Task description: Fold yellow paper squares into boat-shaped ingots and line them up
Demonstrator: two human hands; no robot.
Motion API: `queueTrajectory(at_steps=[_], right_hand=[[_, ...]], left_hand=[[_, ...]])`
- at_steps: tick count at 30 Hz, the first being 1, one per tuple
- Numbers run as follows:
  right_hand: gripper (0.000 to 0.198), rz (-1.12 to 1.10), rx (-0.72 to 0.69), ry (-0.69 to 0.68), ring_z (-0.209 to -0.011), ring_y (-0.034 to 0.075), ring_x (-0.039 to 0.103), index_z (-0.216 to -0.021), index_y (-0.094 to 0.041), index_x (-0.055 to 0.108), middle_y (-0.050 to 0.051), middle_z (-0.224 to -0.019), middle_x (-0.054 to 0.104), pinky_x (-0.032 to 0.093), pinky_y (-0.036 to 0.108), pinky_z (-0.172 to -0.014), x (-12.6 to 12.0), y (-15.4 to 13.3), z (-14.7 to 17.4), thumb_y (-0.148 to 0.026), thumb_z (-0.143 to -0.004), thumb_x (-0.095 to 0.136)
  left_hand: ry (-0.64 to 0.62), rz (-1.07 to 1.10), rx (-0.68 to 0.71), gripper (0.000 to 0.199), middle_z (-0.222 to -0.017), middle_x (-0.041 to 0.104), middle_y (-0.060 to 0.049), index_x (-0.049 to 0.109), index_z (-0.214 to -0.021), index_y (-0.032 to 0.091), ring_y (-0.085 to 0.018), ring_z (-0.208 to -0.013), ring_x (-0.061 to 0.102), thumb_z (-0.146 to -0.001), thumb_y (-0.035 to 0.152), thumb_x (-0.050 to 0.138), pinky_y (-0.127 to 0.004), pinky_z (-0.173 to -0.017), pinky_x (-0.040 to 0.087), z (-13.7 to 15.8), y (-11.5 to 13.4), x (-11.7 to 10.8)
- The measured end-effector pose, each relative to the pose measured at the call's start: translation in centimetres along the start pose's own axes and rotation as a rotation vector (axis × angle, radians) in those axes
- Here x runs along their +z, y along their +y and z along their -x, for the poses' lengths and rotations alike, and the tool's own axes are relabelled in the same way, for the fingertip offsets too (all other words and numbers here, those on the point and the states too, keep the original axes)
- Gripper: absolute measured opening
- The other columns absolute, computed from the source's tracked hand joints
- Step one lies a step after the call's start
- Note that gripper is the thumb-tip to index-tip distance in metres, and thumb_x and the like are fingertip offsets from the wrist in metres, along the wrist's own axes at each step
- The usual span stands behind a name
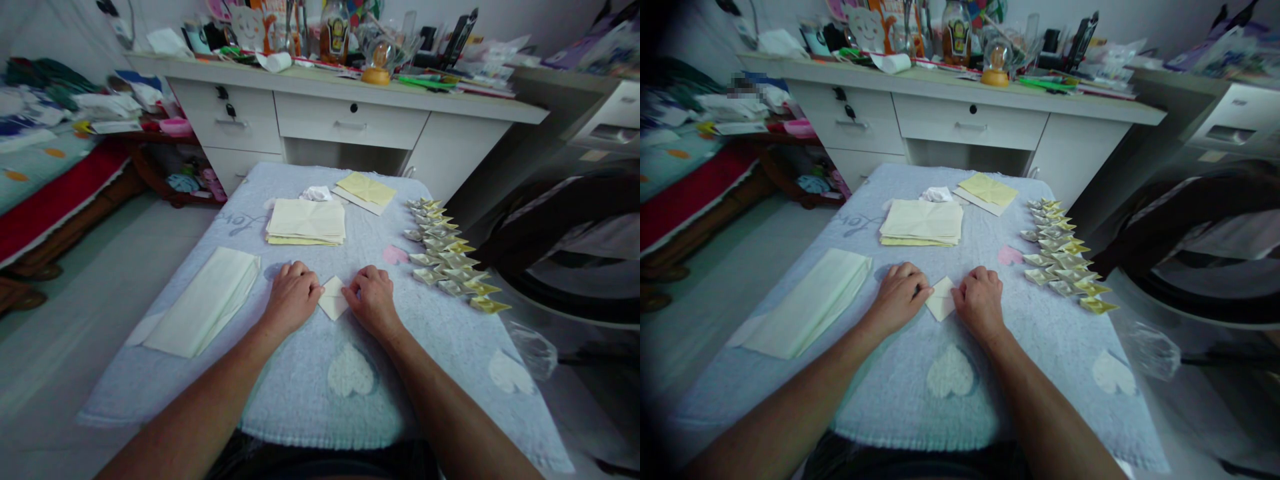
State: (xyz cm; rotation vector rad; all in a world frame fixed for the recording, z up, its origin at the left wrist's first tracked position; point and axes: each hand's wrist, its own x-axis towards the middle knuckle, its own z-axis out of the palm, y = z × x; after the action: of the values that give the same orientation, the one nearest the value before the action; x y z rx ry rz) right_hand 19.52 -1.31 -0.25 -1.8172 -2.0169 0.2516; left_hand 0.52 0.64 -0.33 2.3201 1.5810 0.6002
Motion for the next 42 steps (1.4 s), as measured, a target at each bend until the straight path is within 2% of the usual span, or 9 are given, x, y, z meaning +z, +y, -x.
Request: queueTrajectory(at_steps=[2, 4, 6, 10, 16, 22, 29, 42], right_hand=[[0.019, 0.006, 0.012, -0.014, -0.089, 0.025, 0.045, -0.068, -0.020, 0.061, 0.009, -0.095, 0.057, 0.034, 0.038, -0.075, 0.0, 0.0, 0.0, -0.031, -0.083, 0.064], [0.018, 0.013, 0.021, -0.028, -0.091, 0.025, 0.045, -0.070, -0.020, 0.061, 0.009, -0.095, 0.057, 0.034, 0.038, -0.076, 0.0, -0.1, 0.0, -0.031, -0.084, 0.064], [0.018, 0.026, 0.028, -0.044, -0.092, 0.025, 0.045, -0.071, -0.020, 0.061, 0.009, -0.096, 0.056, 0.034, 0.038, -0.077, -0.1, -0.2, 0.0, -0.031, -0.085, 0.063], [0.017, 0.053, 0.041, -0.057, -0.094, 0.025, 0.045, -0.074, -0.020, 0.062, 0.008, -0.098, 0.057, 0.034, 0.037, -0.080, -0.2, -0.5, 0.0, -0.032, -0.086, 0.061], [0.016, 0.092, 0.039, -0.025, -0.093, 0.025, 0.045, -0.076, -0.020, 0.061, 0.007, -0.097, 0.056, 0.034, 0.036, -0.079, -0.3, -0.9, 0.2, -0.032, -0.086, 0.058], [0.037, 0.167, 0.022, 0.018, -0.096, 0.029, 0.045, -0.091, -0.017, 0.059, 0.011, -0.100, 0.053, 0.035, 0.041, -0.082, 0.0, -1.5, 0.3, -0.053, -0.083, 0.059], [0.043, 0.192, 0.004, 0.019, -0.098, 0.030, 0.045, -0.099, -0.017, 0.055, 0.012, -0.104, 0.052, 0.034, 0.044, -0.086, 0.3, -1.9, 0.1, -0.055, -0.081, 0.060], [0.047, 0.141, 0.065, -0.001, -0.110, 0.032, 0.044, -0.112, -0.023, 0.052, 0.012, -0.120, 0.051, 0.032, 0.048, -0.093, -0.2, 1.2, 0.3, -0.051, -0.077, 0.064]], left_hand=[[0.002, 0.021, 0.026, 0.009, -0.095, 0.057, -0.006, 0.065, -0.090, 0.021, -0.024, -0.093, 0.048, -0.083, 0.027, 0.062, -0.040, -0.085, 0.039, 0.0, -0.1, 0.0], [-0.016, 0.058, 0.088, 0.022, -0.100, 0.057, -0.005, 0.065, -0.106, 0.024, -0.024, -0.097, 0.047, -0.084, 0.023, 0.061, -0.039, -0.088, 0.039, 0.0, -0.3, 0.0], [-0.042, 0.089, 0.155, 0.031, -0.103, 0.056, -0.005, 0.065, -0.114, 0.027, -0.023, -0.099, 0.046, -0.085, 0.017, 0.058, -0.039, -0.090, 0.040, -0.1, -0.4, 0.1], [-0.068, 0.112, 0.204, 0.036, -0.105, 0.055, -0.005, 0.069, -0.115, 0.030, -0.022, -0.099, 0.046, -0.087, 0.013, 0.052, -0.038, -0.090, 0.040, -0.2, -0.8, 0.4], [-0.059, 0.115, 0.196, 0.033, -0.106, 0.054, -0.004, 0.070, -0.114, 0.032, -0.021, -0.099, 0.046, -0.088, 0.018, 0.055, -0.039, -0.091, 0.041, -0.4, -1.1, 0.7], [-0.053, 0.114, 0.192, 0.030, -0.105, 0.055, -0.005, 0.070, -0.113, 0.031, -0.021, -0.100, 0.047, -0.087, 0.020, 0.059, -0.038, -0.091, 0.041, -0.4, -1.0, 0.7], [-0.060, 0.108, 0.178, 0.030, -0.105, 0.055, -0.004, 0.071, -0.113, 0.032, -0.022, -0.100, 0.048, -0.087, 0.021, 0.061, -0.038, -0.090, 0.041, -0.4, -0.9, 0.7], [-0.106, 0.116, 0.172, 0.036, -0.109, 0.054, -0.005, 0.069, -0.117, 0.033, -0.022, -0.103, 0.047, -0.087, 0.016, 0.056, -0.041, -0.095, 0.040, -0.3, -1.1, 0.3]])
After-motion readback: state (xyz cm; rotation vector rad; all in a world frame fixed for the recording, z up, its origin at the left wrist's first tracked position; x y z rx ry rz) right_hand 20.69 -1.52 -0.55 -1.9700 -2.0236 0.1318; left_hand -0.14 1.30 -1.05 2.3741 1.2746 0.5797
